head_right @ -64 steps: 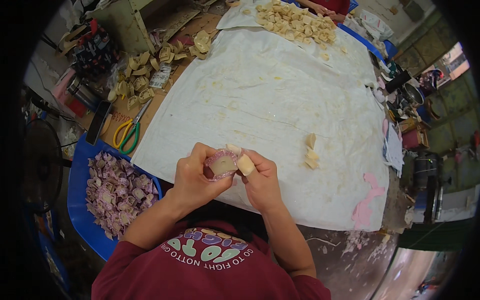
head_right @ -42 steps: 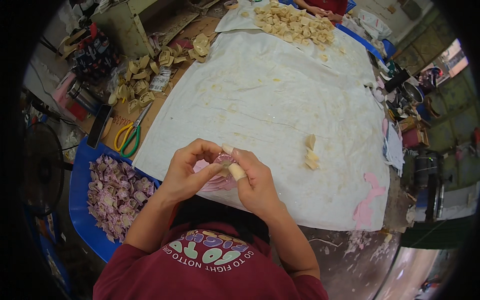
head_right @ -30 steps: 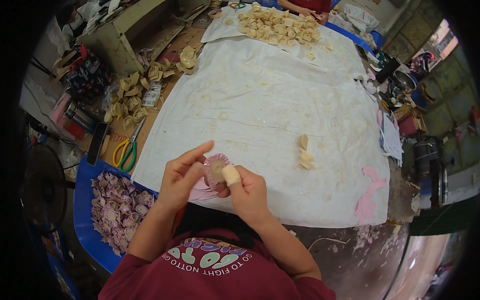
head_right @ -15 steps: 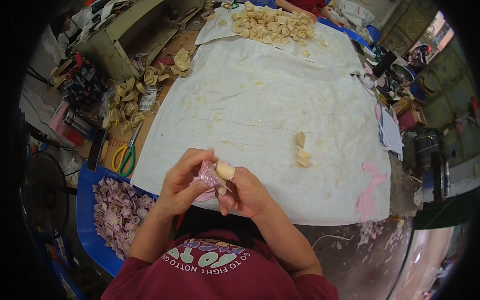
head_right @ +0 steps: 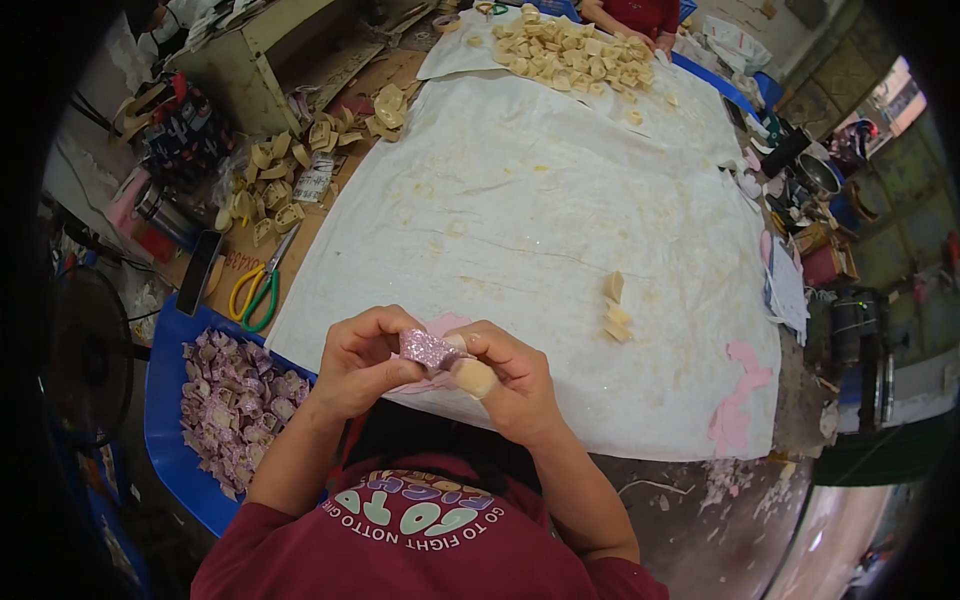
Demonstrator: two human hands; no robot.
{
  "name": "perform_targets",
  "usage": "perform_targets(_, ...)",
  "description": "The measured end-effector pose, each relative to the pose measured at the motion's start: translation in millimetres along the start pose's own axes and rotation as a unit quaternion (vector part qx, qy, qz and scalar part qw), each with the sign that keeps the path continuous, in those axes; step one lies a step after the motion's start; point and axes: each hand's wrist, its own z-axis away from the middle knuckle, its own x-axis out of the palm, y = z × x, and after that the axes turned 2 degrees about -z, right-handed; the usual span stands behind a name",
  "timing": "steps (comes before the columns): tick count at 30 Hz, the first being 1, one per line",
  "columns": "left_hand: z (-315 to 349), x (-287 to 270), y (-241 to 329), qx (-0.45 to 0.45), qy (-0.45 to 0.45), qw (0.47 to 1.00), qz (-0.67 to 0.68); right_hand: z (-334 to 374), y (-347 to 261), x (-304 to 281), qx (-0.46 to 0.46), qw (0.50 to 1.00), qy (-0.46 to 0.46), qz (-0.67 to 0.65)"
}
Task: The person wraps small beige objects in pink paper wrappers by hand. They pick up a wrapper and an object, fold the wrapper around the object, and place the wrapped item into a blue bin. The process is repeated continuously throughout the clip.
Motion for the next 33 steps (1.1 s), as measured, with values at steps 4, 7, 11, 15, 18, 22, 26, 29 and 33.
perform_targets(4,3,4,-6,0.023,0.023,0.999,0.036,0,3,9,-0.019,0.998,0.036,0.039)
perform_targets(7,7,8,-9,0.000,0.057,0.996,0.070,-1,4,15,-0.014,0.996,0.059,0.062)
perform_targets(11,11,8,-14,-0.006,0.096,0.995,0.025,-4,14,15,0.038,0.991,0.076,0.107)
perform_targets(15,21,-2,-18,0.019,0.121,0.989,-0.080,-9,27,11,0.082,0.963,0.054,0.251)
perform_targets(18,36,-28,-3,0.068,0.183,0.936,-0.293,0,53,9,0.029,0.948,0.039,0.315)
perform_targets(22,107,-117,21,0.027,0.393,0.771,-0.501,13,60,-7,0.069,0.942,0.108,0.310)
perform_targets(26,158,-143,51,-0.009,0.504,0.552,-0.664,14,64,-11,0.036,0.926,0.073,0.369)
perform_targets(29,152,-128,36,0.037,0.474,0.576,-0.665,-2,70,8,-0.019,0.895,0.019,0.446)
perform_targets(33,106,-60,-19,0.073,0.270,0.768,-0.575,-17,92,14,-0.056,0.839,-0.024,0.541)
